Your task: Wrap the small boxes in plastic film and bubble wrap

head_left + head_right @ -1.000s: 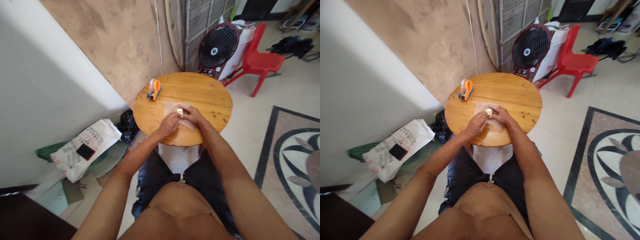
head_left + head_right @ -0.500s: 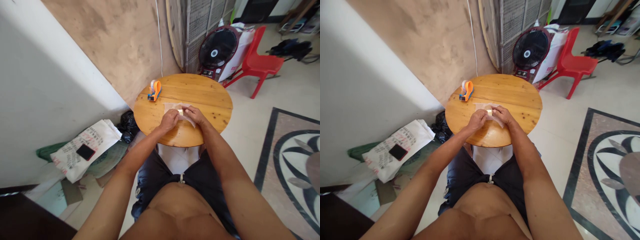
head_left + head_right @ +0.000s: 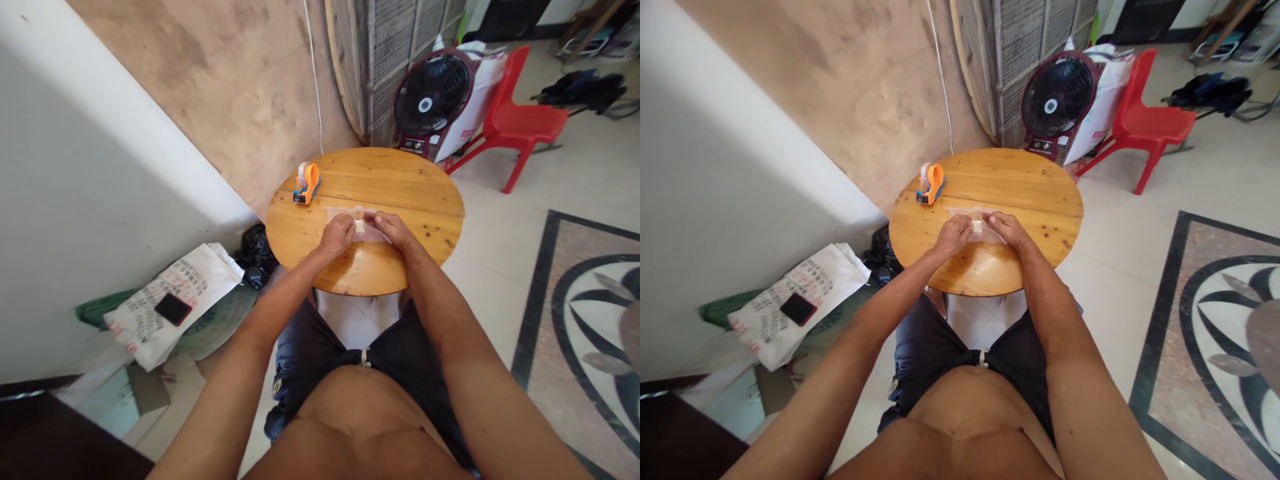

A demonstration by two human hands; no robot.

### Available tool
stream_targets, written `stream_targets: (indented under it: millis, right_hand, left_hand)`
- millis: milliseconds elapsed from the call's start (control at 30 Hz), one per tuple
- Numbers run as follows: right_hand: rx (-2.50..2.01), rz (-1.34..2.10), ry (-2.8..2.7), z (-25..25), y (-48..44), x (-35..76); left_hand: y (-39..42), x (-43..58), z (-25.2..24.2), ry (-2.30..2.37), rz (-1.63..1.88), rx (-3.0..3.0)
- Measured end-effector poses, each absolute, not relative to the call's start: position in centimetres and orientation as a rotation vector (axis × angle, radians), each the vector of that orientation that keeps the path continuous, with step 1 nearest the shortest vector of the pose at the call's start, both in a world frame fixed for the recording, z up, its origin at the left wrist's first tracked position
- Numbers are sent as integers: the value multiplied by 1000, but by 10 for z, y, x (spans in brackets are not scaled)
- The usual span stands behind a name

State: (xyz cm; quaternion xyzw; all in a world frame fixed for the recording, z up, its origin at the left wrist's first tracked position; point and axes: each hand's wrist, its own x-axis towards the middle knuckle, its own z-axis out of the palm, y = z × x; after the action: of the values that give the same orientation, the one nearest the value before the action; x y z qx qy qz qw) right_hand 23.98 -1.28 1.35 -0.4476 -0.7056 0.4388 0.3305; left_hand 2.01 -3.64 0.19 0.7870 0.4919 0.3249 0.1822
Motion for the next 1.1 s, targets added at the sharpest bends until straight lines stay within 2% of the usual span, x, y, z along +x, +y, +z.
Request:
stream_targets:
  millis: [267, 500, 800, 967, 1100]
  right_hand:
    - [-1121, 1195, -1804, 11, -11, 241]
    - [-1248, 1084, -1822, 20, -14, 236]
    - [-1309, 1395, -1717, 13, 10, 236]
    - [-1379, 1073, -1951, 0, 9, 239]
    - [-1333, 892, -2054, -7, 3, 237]
  left_hand:
    - [-30, 23, 5, 1437, 887, 2152]
    - [-31, 23, 2, 1428, 867, 2119]
    - [-65, 14, 5, 1201, 1084, 2323]
    - [-96, 6, 15, 1012, 1129, 2306]
    - [-78, 7, 9, 1217, 1186, 2158]
